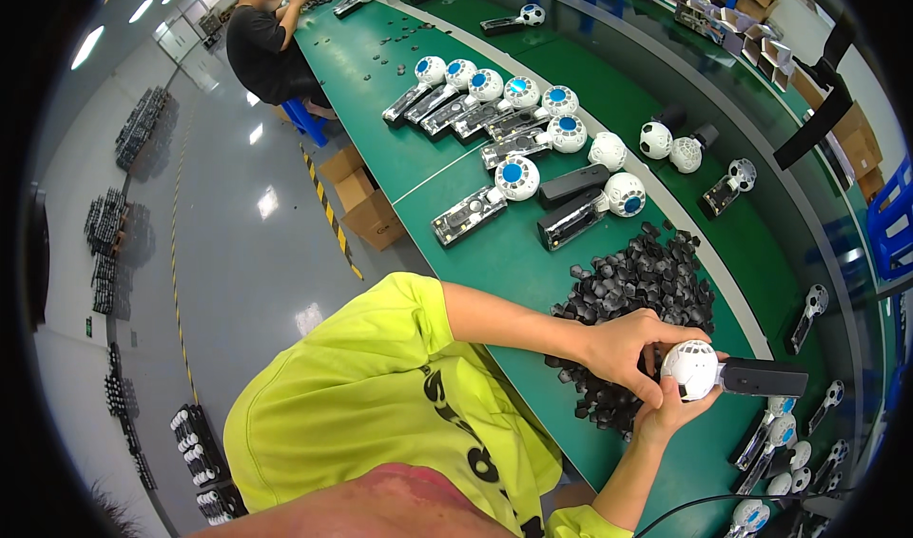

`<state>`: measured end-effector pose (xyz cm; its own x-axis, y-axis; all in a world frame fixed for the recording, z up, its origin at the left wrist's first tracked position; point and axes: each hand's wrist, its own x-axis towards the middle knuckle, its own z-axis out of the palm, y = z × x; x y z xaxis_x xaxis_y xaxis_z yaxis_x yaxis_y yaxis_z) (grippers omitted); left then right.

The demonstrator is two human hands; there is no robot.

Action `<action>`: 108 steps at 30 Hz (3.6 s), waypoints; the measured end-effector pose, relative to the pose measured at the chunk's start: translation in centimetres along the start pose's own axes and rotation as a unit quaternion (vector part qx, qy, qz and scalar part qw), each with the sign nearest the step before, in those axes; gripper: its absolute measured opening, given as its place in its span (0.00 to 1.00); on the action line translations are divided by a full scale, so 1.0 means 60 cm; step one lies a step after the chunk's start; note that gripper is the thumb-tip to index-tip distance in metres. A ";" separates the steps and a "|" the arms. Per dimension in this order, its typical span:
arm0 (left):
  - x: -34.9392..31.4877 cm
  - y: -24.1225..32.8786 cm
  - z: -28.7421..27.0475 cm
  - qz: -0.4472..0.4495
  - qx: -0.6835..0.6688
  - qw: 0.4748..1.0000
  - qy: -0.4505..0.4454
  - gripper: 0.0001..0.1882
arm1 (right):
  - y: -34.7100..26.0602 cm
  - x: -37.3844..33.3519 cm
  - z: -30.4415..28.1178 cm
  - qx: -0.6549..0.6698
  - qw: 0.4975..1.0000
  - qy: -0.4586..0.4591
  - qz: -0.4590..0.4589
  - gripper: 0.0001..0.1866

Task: Assemble internal and external components of an electronic toy controller at a manufacturing station.

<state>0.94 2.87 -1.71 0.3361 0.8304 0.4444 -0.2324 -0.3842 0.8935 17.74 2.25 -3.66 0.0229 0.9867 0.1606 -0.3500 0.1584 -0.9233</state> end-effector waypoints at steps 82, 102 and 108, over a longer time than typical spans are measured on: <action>0.031 0.014 -0.060 0.377 0.339 0.856 0.097 0.08 | -0.042 0.010 0.023 0.078 0.970 -0.181 0.141 0.40; 0.031 0.001 -0.051 0.345 0.346 0.862 0.131 0.12 | -0.043 -0.001 0.039 0.010 0.979 -0.165 0.120 0.42; 0.050 0.022 -0.051 0.317 0.311 0.882 0.156 0.24 | -0.063 -0.001 0.035 -0.003 0.966 -0.200 0.166 0.42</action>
<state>-1.18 6.08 0.62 0.0282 0.4026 0.9149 0.2954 -0.8778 0.3771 17.10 1.50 0.55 -0.4528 0.8913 -0.0234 -0.2705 -0.1623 -0.9489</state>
